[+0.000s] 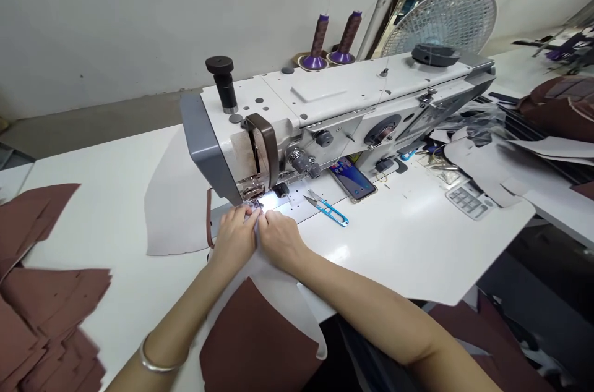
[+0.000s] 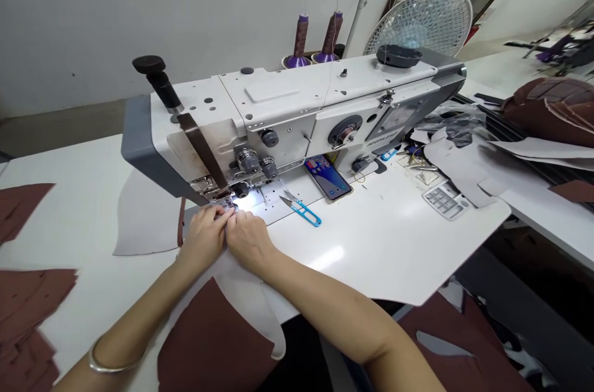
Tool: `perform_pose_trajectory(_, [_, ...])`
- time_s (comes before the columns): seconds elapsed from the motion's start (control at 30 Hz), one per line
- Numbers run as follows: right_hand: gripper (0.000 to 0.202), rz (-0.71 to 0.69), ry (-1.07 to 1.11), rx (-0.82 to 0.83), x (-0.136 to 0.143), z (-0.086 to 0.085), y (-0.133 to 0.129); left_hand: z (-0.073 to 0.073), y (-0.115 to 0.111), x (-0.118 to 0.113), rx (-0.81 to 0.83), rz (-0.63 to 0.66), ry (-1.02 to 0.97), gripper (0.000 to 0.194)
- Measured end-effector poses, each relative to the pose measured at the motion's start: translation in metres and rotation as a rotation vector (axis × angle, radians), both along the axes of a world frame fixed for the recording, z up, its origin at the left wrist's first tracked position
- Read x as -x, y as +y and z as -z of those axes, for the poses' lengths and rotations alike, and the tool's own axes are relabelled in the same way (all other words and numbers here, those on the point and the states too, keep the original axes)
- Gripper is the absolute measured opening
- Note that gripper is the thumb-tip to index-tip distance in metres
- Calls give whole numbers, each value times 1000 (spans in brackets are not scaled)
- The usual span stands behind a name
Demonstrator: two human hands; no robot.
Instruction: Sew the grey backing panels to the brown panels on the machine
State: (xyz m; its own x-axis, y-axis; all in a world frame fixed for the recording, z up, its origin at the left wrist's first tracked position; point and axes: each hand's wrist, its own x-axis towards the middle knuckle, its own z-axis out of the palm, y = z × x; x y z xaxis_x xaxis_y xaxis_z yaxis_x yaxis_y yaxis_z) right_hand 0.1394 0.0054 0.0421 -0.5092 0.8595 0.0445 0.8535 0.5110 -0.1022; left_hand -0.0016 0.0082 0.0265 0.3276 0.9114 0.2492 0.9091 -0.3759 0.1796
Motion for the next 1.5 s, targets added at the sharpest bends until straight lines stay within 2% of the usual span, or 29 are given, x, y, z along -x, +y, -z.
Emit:
perform_pose_trajectory(0.4, [24, -26, -25, -80, 6, 8, 2, -1, 0, 3, -27, 22, -47, 33])
perform_pose_trajectory(0.6, [20, 2, -43, -19, 6, 5, 3, 0, -1, 3, -28, 4, -18, 35])
perform_pose_trajectory(1.2, [21, -19, -41, -17, 7, 10, 7, -1, -3, 4, -46, -1, 56, 37])
perform_pose_trajectory(1.5, [23, -24, -21, -2, 8, 10, 8, -1, 0, 6, -45, -9, -12, 36])
